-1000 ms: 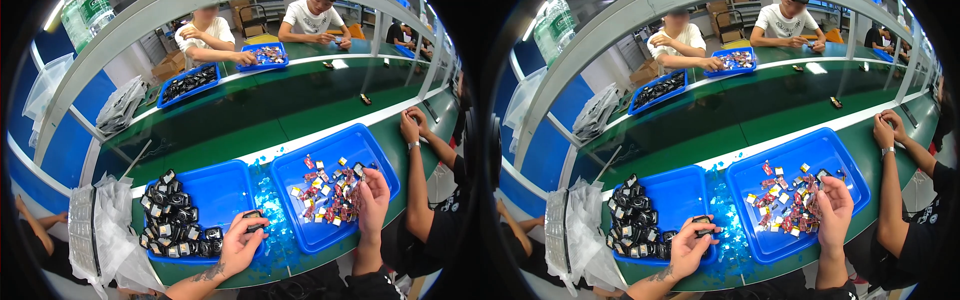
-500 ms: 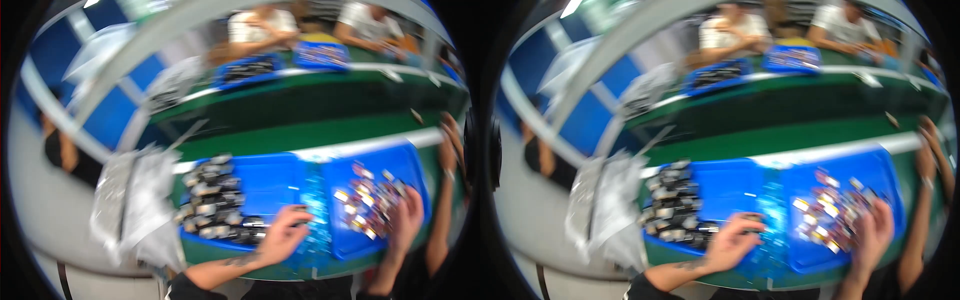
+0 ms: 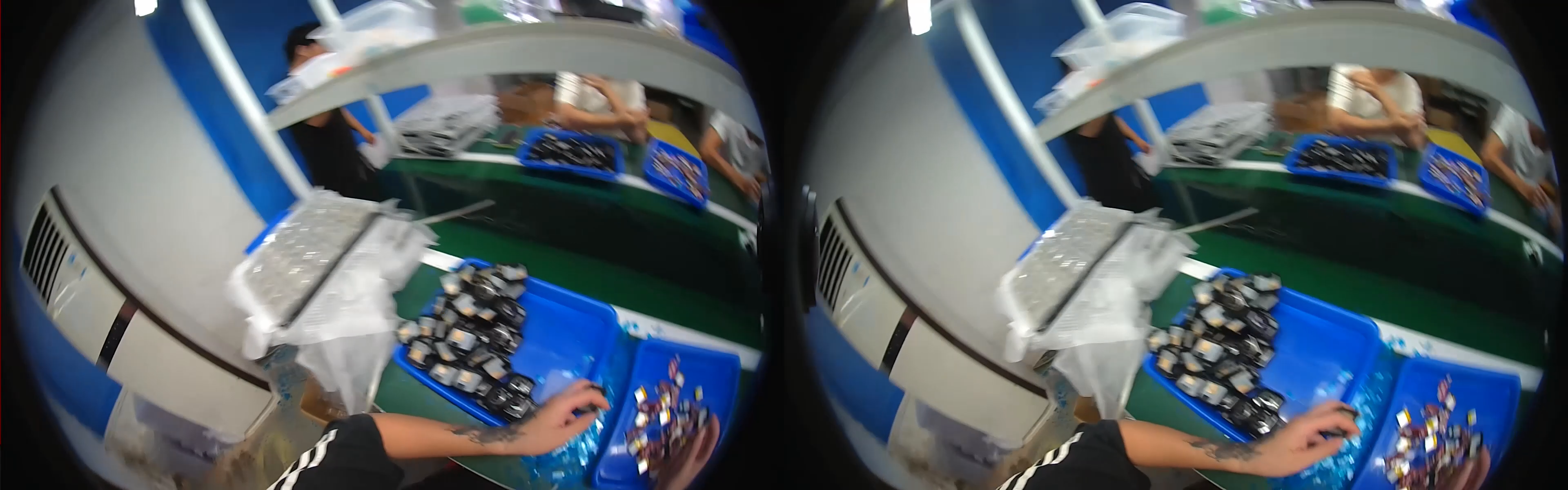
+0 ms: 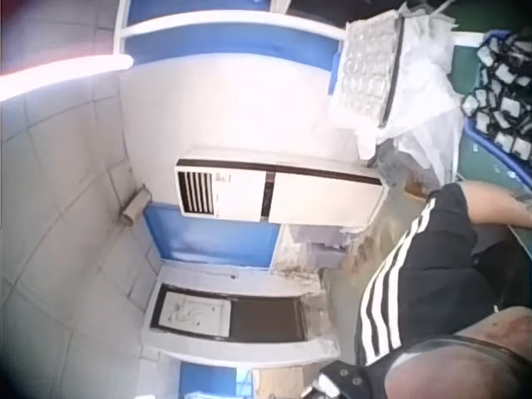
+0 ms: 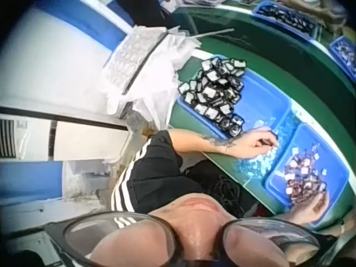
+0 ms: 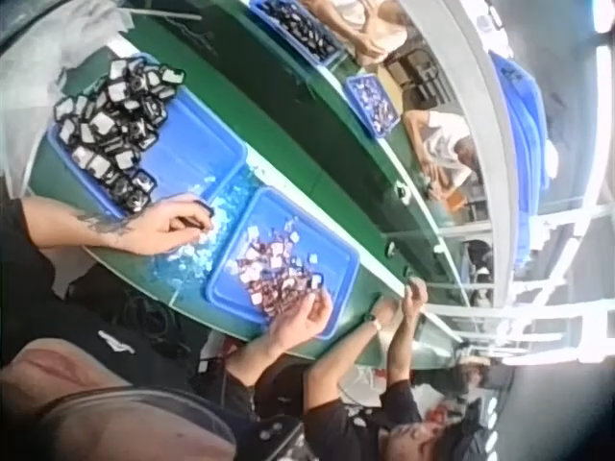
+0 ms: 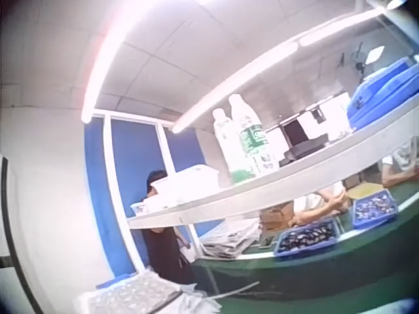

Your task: The worker is assembling small electronic components, specifically attaching adhesive or labels to small black plastic parts.

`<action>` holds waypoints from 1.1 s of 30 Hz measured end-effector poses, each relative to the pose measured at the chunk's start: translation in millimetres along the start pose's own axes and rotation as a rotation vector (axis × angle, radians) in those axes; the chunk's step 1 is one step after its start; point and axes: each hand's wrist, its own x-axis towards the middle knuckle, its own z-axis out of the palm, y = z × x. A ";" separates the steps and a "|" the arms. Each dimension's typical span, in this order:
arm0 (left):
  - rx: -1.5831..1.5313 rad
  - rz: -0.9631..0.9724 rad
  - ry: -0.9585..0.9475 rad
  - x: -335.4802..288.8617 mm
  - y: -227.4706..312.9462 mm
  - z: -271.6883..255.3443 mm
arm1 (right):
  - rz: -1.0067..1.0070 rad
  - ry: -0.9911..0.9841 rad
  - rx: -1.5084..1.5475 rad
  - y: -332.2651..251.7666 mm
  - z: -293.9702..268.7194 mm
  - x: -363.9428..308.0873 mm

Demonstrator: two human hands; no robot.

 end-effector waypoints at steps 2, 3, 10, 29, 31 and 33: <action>0.064 -0.002 0.022 -1.5 6.5 -2.6 | 0.165 0.008 0.037 23.9 -18.6 2.6; 0.147 0.032 0.062 -1.6 6.7 -0.6 | 0.084 0.127 0.050 18.2 4.6 0.7; 0.067 0.005 0.118 -3.6 14.8 -14.3 | 0.039 0.073 0.344 -1.5 44.9 8.0; 0.106 0.040 0.135 -1.9 13.7 -2.5 | 0.119 -0.221 0.163 -4.0 34.2 -2.6; 0.124 0.042 0.146 -1.4 14.3 -0.8 | 0.108 -0.252 0.077 -4.4 34.7 -3.5; 0.155 0.055 0.158 -1.2 14.8 -1.5 | 0.097 -0.329 -0.050 -9.3 36.1 -3.9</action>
